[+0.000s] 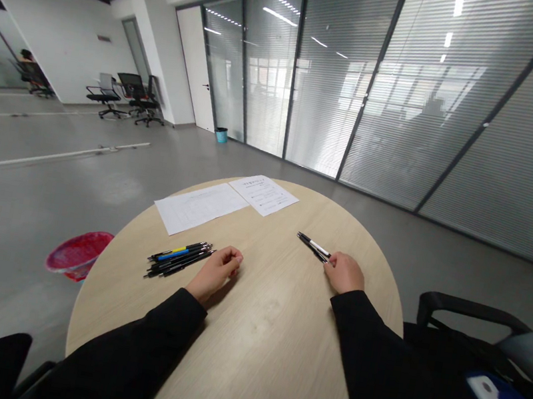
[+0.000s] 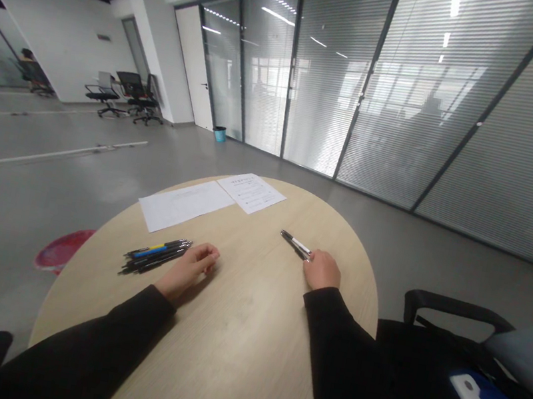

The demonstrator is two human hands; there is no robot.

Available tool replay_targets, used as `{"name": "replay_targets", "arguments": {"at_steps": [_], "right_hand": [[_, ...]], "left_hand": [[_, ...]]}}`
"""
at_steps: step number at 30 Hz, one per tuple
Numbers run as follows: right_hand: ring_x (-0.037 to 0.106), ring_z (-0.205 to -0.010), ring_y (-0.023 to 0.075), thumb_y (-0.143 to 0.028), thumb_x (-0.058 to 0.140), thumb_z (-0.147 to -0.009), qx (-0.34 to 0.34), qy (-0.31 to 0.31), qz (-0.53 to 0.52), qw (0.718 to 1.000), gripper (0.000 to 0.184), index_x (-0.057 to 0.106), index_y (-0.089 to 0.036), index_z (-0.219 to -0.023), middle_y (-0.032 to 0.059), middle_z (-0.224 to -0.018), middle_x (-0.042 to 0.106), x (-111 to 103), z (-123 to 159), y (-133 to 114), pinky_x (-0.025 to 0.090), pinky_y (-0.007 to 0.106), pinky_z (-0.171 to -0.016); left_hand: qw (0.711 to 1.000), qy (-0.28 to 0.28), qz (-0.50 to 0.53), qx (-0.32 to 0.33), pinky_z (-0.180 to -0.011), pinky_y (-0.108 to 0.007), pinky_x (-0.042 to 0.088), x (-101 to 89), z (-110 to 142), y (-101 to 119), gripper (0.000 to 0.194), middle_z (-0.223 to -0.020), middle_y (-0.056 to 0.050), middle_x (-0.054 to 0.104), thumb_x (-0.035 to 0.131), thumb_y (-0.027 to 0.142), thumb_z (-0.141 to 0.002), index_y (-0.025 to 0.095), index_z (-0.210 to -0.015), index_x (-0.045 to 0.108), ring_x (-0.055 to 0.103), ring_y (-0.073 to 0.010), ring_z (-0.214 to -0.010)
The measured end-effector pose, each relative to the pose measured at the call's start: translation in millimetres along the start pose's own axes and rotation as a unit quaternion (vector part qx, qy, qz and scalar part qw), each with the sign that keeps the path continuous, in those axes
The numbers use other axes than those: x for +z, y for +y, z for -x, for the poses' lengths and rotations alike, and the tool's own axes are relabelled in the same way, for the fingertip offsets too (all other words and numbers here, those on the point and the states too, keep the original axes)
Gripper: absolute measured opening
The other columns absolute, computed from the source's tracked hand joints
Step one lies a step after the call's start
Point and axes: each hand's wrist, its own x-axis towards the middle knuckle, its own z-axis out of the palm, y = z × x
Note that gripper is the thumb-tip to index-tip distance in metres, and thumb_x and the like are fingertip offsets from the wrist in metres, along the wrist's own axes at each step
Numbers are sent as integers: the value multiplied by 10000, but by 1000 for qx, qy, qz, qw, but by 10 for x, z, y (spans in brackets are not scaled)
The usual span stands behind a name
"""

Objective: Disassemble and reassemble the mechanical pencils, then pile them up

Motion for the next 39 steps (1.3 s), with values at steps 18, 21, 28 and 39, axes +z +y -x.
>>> {"name": "replay_targets", "arguments": {"at_steps": [18,21,28,39], "right_hand": [[632,-751,194,-255,588,-850,33,14,5,999,175,719,-180,-762,85,-798,702,34,-56,64,362,265,-592],[628,-747,192,-253,593,-844,36,16,-1,999,171,718,-182,-752,83,-788,699,39,-60,69,369,264,-599],[623,-753,196,-240,595,-827,50,4,-14,999,155,717,-189,-746,79,-795,698,39,-71,71,370,269,-613],[606,-725,187,-220,607,-815,49,12,-24,998,139,690,-188,-708,76,-779,686,42,-70,61,349,274,-598]], "left_hand": [[1000,-5,0,3,-533,-233,335,8,0,7,268,-563,38,501,635,428,-782,171,-746,566,439,-100,-523],[1000,-3,0,4,-534,-236,340,9,1,1,275,-561,38,497,639,437,-780,172,-745,571,444,-105,-527],[1000,-16,-23,12,-542,-238,333,1,-8,-43,245,-573,42,492,604,410,-808,173,-764,562,431,-108,-528],[958,-72,-237,145,-617,-295,361,44,76,-3,161,-694,-29,632,585,333,-813,208,-736,652,520,-189,-639]]}}
